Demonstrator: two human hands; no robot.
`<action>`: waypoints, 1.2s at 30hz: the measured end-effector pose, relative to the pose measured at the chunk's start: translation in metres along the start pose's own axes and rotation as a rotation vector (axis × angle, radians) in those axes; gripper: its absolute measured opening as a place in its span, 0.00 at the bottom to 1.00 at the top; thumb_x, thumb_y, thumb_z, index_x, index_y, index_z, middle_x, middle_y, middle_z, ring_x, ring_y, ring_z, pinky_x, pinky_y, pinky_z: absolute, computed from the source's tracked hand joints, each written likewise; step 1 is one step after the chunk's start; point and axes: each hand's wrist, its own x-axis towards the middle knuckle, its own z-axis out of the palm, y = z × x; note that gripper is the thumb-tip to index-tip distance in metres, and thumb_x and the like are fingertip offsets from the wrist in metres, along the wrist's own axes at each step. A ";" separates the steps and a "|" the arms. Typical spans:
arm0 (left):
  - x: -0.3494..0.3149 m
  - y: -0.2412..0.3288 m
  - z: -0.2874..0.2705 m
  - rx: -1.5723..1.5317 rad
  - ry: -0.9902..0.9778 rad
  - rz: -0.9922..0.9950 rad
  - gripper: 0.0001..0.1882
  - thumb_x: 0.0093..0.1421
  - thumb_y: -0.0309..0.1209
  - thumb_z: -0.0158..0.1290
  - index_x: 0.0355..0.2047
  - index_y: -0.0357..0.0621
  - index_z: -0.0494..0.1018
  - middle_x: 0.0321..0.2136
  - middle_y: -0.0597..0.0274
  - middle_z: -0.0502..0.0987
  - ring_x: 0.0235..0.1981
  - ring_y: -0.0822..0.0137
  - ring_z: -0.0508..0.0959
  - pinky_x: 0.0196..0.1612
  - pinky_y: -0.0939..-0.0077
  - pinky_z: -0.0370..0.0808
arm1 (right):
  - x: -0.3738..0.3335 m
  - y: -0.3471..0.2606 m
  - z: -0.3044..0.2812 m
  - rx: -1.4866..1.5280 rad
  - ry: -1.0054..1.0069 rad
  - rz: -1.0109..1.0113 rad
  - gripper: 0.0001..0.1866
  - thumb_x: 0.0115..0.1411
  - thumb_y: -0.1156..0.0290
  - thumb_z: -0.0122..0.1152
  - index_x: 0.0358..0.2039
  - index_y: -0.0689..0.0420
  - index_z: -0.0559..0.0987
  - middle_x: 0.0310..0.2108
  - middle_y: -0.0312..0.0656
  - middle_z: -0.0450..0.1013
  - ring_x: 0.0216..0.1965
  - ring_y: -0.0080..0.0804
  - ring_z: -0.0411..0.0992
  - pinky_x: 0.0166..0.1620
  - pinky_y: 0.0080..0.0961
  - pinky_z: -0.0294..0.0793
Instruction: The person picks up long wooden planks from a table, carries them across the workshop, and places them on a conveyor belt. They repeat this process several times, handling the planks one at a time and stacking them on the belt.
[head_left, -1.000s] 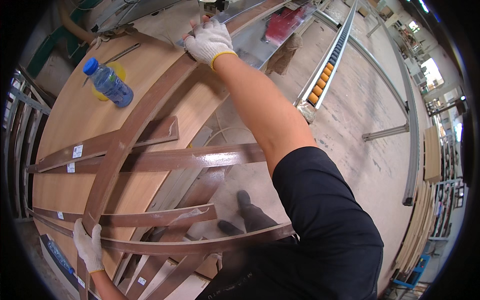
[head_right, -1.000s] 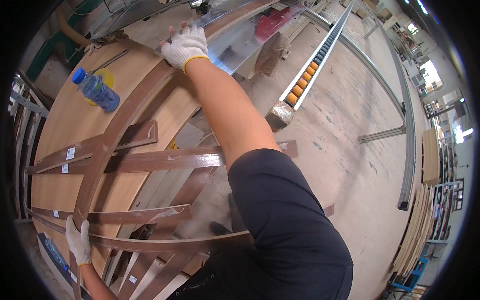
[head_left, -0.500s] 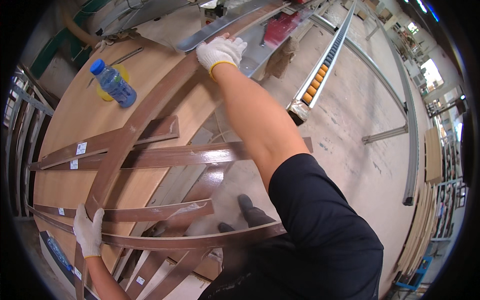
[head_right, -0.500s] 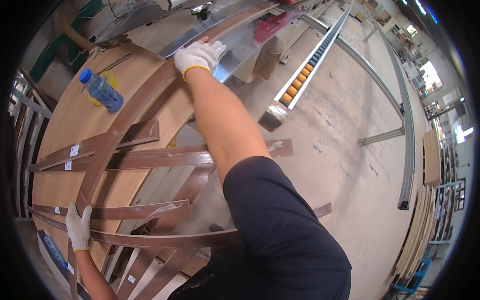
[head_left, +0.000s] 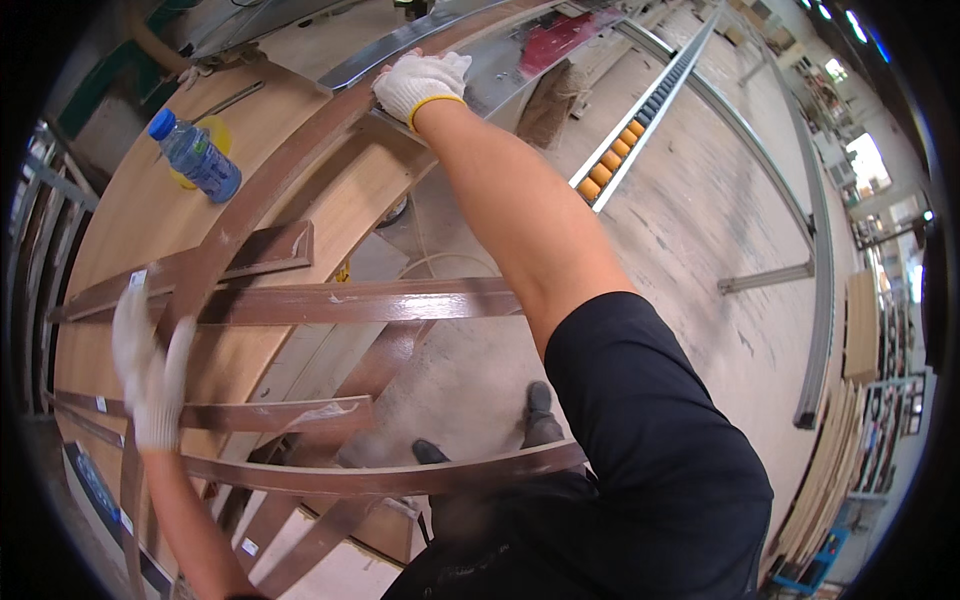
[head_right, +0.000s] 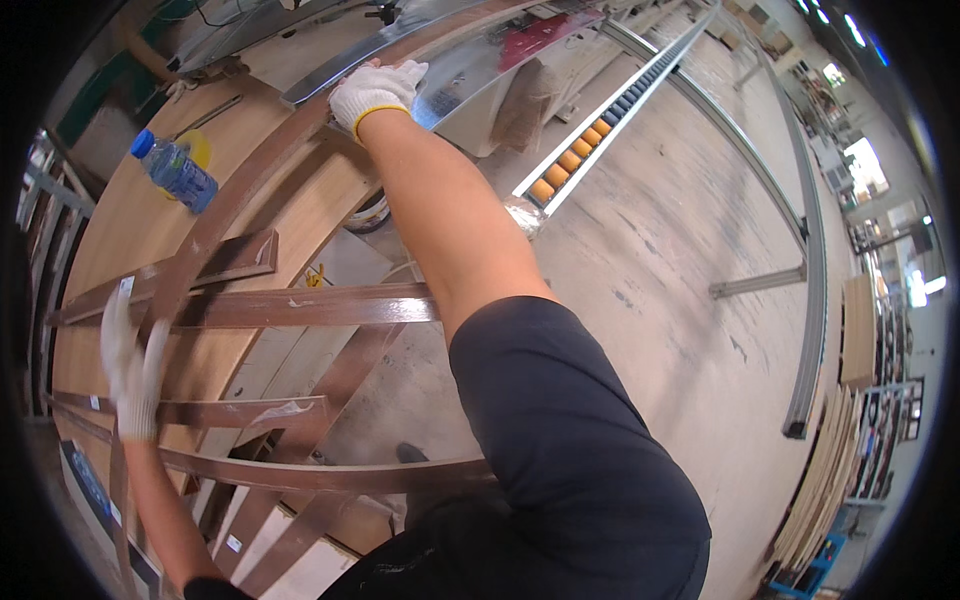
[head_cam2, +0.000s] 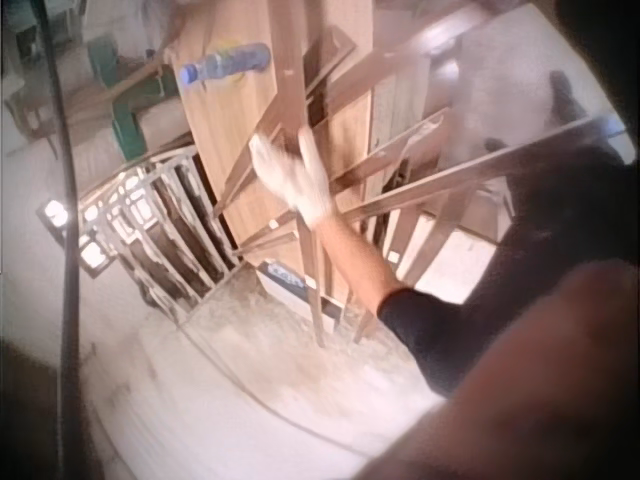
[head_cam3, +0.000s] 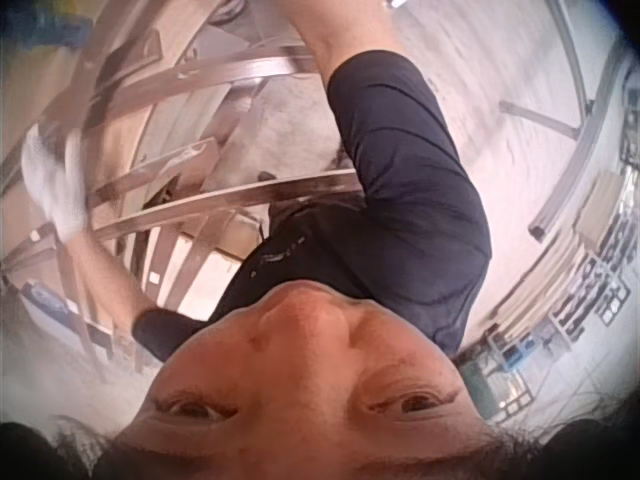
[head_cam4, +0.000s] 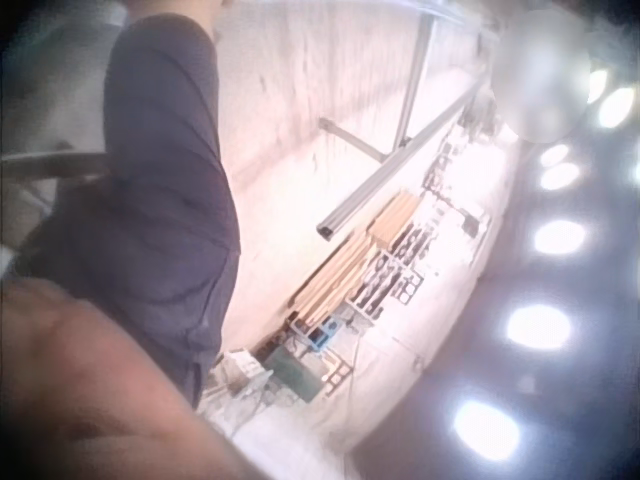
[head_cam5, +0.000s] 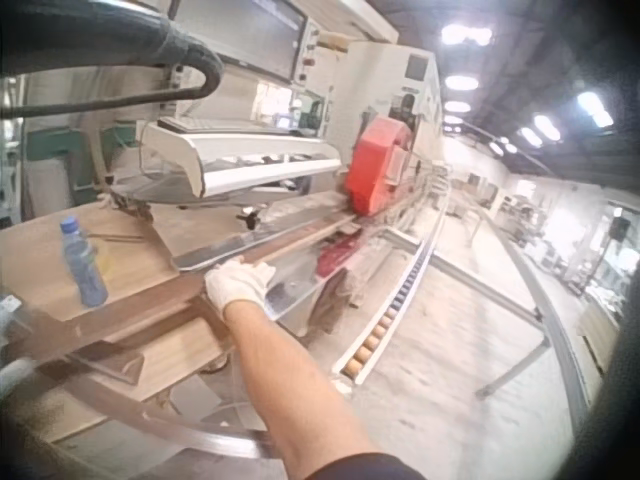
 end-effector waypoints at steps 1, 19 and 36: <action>0.027 0.040 0.017 0.062 0.027 0.017 0.38 0.68 0.42 0.63 0.72 0.36 0.66 0.71 0.36 0.68 0.74 0.39 0.64 0.76 0.50 0.59 | -0.005 0.012 -0.004 0.026 0.006 -0.028 0.42 0.71 0.44 0.46 0.76 0.59 0.65 0.75 0.53 0.66 0.77 0.60 0.59 0.78 0.58 0.47; 0.170 0.322 0.117 0.240 -0.153 -0.490 0.42 0.74 0.68 0.37 0.65 0.44 0.75 0.61 0.40 0.79 0.64 0.41 0.75 0.70 0.46 0.65 | 0.128 0.282 -0.074 -0.151 -0.001 -0.815 0.34 0.71 0.50 0.46 0.74 0.50 0.71 0.75 0.54 0.65 0.75 0.53 0.63 0.76 0.48 0.59; 0.174 0.419 0.083 0.189 -0.019 -0.688 0.34 0.73 0.60 0.43 0.61 0.45 0.77 0.60 0.45 0.79 0.63 0.45 0.74 0.69 0.51 0.64 | 0.203 0.278 -0.082 -0.282 0.119 -1.248 0.36 0.78 0.44 0.36 0.77 0.50 0.65 0.76 0.53 0.63 0.78 0.56 0.55 0.77 0.55 0.52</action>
